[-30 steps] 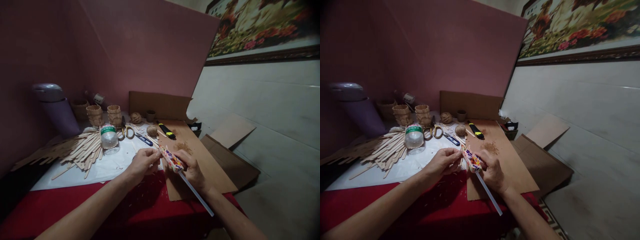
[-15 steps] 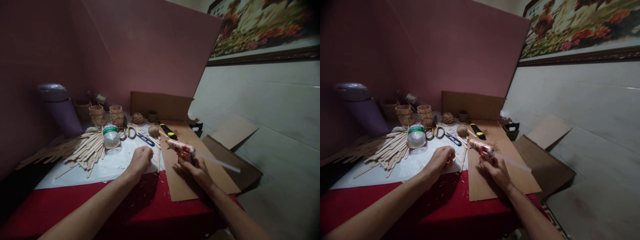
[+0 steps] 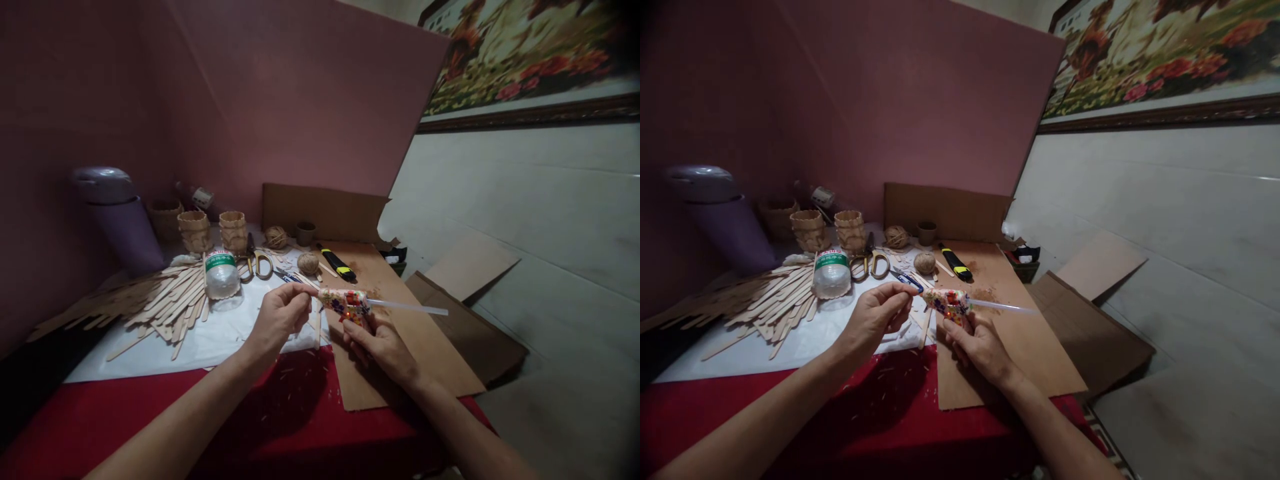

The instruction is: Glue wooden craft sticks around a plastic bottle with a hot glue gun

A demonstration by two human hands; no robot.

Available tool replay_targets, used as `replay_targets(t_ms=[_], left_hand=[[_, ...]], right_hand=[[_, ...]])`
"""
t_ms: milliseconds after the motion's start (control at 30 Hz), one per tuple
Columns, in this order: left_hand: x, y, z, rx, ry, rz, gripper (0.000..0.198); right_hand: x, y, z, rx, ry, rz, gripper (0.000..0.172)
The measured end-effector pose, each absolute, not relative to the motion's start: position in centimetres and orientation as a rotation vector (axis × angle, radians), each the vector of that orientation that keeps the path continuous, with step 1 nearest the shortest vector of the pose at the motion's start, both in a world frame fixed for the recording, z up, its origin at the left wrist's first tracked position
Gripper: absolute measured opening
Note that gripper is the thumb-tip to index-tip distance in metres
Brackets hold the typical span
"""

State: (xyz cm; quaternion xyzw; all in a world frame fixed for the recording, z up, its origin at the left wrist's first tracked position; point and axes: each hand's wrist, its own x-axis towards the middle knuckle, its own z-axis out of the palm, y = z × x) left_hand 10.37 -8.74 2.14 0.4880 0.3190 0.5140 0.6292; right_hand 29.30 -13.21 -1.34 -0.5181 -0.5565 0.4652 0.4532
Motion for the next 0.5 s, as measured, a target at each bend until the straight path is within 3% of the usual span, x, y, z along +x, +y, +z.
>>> replay_targets(t_ms=[133, 367, 500], left_hand=[[10.4, -8.7, 2.0, 1.235, 0.719, 1.192, 0.031], [9.9, -8.6, 1.3, 1.919, 0.751, 1.48, 0.01], [10.2, -8.8, 1.0, 2.219, 0.621, 1.621, 0.013]], right_hand=[[28.7, -13.4, -1.0, -1.243, -1.394, 1.11, 0.041], [28.9, -13.6, -2.1, -1.339, -1.47, 0.886, 0.036], [28.9, -13.9, -2.3, -1.401, -1.488, 0.908, 0.04]])
